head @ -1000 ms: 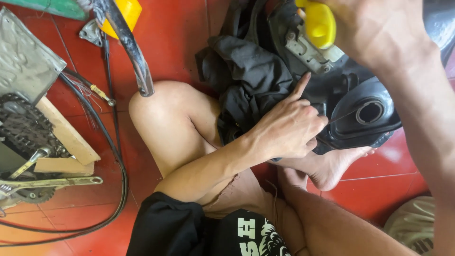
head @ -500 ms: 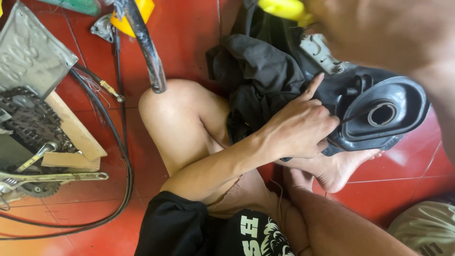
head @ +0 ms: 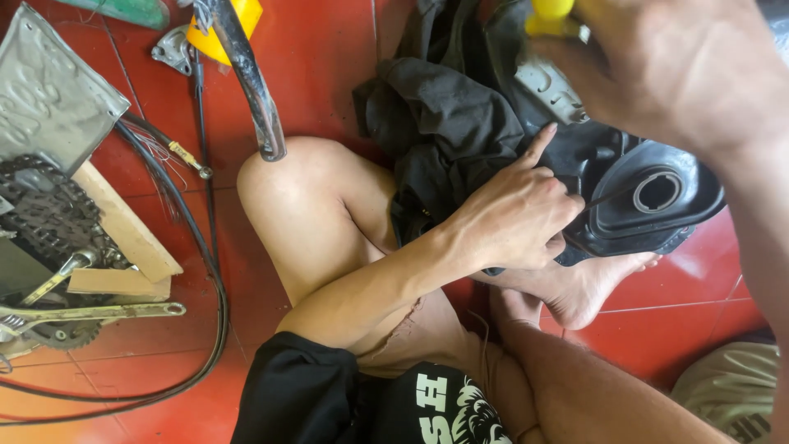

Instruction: The person sits on the floor and cleans a black motorcycle fuel tank using a yellow brush and a black cloth. They scrub the tank's surface and the attached carburetor, then wipe the area with the cloth. The person also uses a thin metal tool to scrape or adjust parts of the carburetor.

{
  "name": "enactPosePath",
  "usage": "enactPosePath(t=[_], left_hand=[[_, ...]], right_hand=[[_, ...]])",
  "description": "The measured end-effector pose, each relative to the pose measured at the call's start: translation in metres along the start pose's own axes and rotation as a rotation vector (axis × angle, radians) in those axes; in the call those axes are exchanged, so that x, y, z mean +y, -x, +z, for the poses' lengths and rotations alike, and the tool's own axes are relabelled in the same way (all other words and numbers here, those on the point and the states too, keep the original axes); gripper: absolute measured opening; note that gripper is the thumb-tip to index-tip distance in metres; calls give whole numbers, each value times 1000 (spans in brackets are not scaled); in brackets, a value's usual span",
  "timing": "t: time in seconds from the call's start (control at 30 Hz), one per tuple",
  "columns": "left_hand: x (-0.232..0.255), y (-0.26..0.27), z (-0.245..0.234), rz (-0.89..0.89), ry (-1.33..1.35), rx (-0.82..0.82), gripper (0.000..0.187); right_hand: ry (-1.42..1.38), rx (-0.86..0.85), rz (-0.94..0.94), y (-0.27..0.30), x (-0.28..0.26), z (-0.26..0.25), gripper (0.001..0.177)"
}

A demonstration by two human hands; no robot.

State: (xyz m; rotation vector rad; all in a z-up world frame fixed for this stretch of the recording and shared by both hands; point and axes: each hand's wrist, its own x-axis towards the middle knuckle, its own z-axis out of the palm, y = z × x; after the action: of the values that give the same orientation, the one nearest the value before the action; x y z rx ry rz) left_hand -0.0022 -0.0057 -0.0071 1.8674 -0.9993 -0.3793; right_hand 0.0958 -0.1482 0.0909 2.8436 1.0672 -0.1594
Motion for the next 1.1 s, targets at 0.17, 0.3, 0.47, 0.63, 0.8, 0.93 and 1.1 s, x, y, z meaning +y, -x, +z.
enactPosePath(t=[0.17,0.3,0.47,0.63,0.8,0.93,1.1], left_hand=[[2,-1,-4,21,-12,4,12],[2,-2,-5,2,7,22,7],[4,-2,-7,2,-17,19,6],[5,0,-6,19,-18,74,7],[7,1,-11,4,-71,52,9],[8,4,-5,-16,-82,84,11],[9,4,-1,-19,-109,111,11]], right_hand=[[216,72,-67,5,8,15,46],[-138,313,-123,27,23,32,24],[-773,459,68,54,21,36,35],[-295,284,-4,33,3,34,24],[-449,455,-88,31,-13,25,25],[-593,268,99,27,-28,4,26],[-562,418,62,34,-33,14,25]])
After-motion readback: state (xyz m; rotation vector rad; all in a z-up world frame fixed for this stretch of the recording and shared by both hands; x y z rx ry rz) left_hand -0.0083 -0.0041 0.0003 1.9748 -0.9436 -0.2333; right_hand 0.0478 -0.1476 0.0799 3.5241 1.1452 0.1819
